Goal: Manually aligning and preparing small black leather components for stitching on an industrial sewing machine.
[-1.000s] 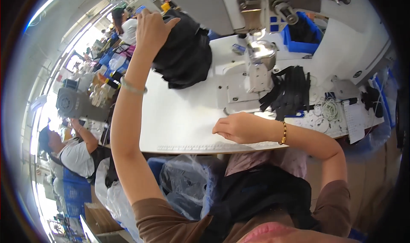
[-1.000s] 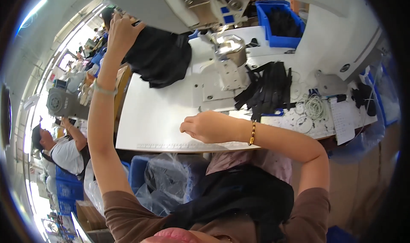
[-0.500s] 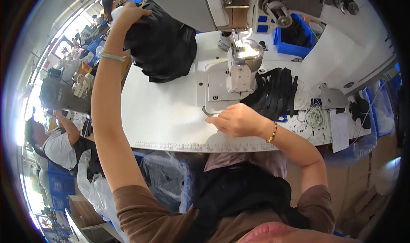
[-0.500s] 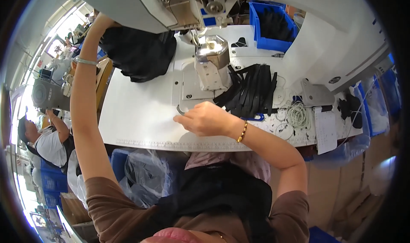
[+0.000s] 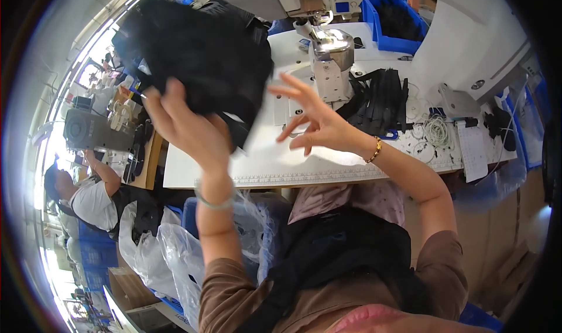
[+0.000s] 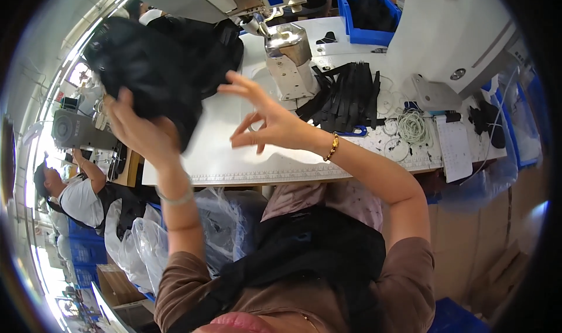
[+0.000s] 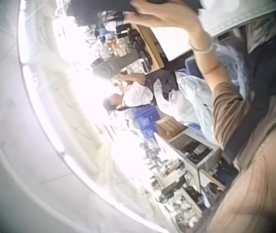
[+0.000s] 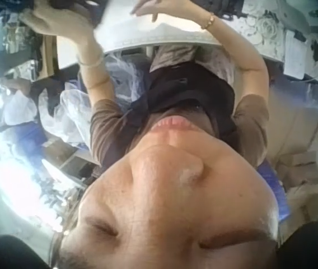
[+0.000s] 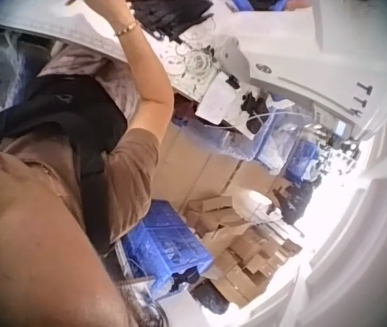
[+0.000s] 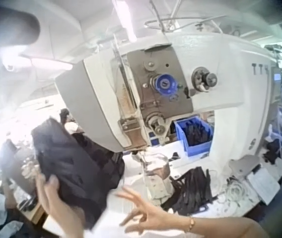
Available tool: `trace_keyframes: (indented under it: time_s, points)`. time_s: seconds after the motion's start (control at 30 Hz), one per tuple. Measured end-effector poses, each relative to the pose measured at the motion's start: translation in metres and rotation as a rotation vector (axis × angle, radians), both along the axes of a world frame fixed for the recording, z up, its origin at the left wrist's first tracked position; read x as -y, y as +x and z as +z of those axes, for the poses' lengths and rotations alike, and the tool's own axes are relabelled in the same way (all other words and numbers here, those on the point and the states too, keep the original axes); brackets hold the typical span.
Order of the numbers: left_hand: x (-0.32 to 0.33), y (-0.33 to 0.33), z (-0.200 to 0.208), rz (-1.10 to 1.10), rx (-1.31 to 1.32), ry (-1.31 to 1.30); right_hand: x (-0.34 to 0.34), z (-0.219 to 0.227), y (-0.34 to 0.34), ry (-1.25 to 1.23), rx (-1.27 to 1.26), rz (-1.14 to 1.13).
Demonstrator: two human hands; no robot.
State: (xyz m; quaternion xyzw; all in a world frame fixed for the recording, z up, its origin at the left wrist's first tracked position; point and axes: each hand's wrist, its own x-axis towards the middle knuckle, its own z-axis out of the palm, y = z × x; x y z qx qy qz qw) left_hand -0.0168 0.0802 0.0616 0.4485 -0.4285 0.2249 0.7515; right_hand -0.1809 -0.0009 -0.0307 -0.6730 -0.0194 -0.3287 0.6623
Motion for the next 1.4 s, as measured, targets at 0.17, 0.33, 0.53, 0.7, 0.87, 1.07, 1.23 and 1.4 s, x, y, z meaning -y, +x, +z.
trace_keyframes:
  time_s: [0.17, 0.33, 0.53, 0.7, 0.87, 1.07, 1.23, 1.4]
  points:
    - [-0.007, -0.029, -0.066, -0.694, -1.067, 0.127, 0.000, 0.004, -0.004, 0.238, -0.292, 0.374]
    - [0.007, -0.028, -0.046, -1.341, -0.751, 0.516, 0.014, 0.009, -0.015, 0.314, -0.250, 0.064]
    - [0.060, -0.016, -0.039, -0.632, -0.208, 0.880, 0.027, 0.020, -0.016, 0.391, -0.233, -0.114]
    - [0.115, -0.017, -0.033, -0.627, -0.154, 0.769, 0.034, 0.027, -0.019, 0.334, -0.037, -0.292]
    - [0.149, -0.012, -0.041, -0.943, -0.222, 0.698, 0.042, 0.021, -0.018, 0.332, 0.016, -0.444]
    - [0.167, -0.006, -0.056, -0.866, -0.140, 0.656, 0.042, 0.024, -0.024, 0.320, -0.040, -0.528]
    - [0.145, 0.000, -0.039, -0.820, -0.192, 0.738, 0.048, 0.024, -0.040, 0.174, -0.157, -0.467]
    - [0.084, 0.003, -0.060, -0.709, 0.594, 0.722, 0.065, -0.010, -0.118, 0.059, -0.507, -1.146]
